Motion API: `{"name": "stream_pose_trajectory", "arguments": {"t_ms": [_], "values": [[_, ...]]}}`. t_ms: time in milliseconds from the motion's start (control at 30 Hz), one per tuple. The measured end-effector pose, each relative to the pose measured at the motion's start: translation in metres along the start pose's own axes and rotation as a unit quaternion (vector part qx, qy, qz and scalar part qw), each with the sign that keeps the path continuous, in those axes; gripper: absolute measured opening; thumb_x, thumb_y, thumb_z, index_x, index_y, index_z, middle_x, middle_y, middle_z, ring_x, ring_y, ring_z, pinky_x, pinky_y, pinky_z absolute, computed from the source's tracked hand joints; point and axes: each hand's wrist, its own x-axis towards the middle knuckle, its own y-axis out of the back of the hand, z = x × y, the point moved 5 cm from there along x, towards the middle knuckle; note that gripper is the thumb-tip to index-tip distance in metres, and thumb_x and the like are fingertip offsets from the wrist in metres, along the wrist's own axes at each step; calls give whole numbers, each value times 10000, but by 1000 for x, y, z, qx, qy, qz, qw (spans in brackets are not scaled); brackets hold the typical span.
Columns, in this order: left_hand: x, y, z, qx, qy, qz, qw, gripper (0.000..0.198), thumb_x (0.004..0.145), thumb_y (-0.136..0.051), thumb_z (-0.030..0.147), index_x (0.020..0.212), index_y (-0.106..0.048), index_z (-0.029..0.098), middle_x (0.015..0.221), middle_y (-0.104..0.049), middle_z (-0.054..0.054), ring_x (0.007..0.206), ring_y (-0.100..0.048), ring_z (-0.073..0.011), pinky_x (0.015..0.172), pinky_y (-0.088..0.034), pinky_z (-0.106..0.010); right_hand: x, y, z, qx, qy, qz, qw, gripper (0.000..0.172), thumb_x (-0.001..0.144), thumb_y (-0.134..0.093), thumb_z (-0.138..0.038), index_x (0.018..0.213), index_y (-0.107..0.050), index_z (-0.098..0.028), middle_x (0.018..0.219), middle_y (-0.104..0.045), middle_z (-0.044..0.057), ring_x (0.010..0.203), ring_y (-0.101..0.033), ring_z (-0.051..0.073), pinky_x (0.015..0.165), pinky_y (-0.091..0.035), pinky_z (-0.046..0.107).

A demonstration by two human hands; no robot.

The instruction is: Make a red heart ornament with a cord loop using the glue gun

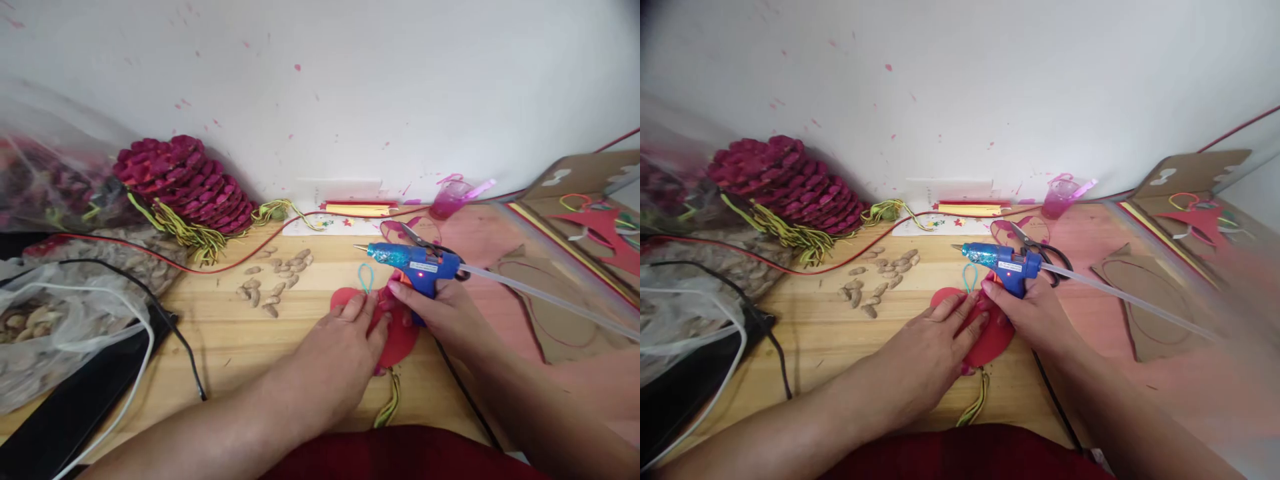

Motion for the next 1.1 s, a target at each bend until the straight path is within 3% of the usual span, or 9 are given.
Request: {"name": "stream_pose_trajectory", "arguments": {"t_ms": [233,367,733,933,1100], "values": [[0,12,-2,0,8,2,1000,546,968,-422,245,1457,-381,6,1530,-431,-216,1381,-410,-339,1134,-332,-434,1,2,8,31,-24,17,999,323,711,-808,-462,783,-669,-179,676,-676,18,521,-548,125,503,-451,263],[2,12,-5,-4,0,2,1000,504,981,-410,230,1438,-403,17,1537,-421,-216,1389,-412,-310,1146,-318,-421,2,6,11,15,-16,36,999,311,716,-811,-458,782,-688,-180,735,-701,32,593,-593,143,577,-495,278],[3,11,-4,64,-4,31,997,457,1009,-368,235,1432,-455,86,1500,-481,-168,1359,-446,-318,1103,-386,-422,2,8,11,13,3,36,999,309,753,-786,-470,791,-658,-192,687,-641,-3,566,-543,122,536,-466,261],[2,8,-5,66,8,33,997,524,1010,-412,364,1434,-456,59,1485,-511,-160,1364,-436,-322,1124,-359,-435,3,14,12,8,-3,56,998,331,754,-783,-492,824,-672,-188,735,-667,17,599,-572,137,539,-475,259],[1,10,-6,69,-1,17,997,497,994,-380,184,1469,-400,41,1508,-490,-147,1365,-442,-291,1146,-320,-430,3,8,12,23,-11,27,999,345,762,-777,-499,815,-645,-185,666,-652,5,526,-559,123,502,-473,247]]}}
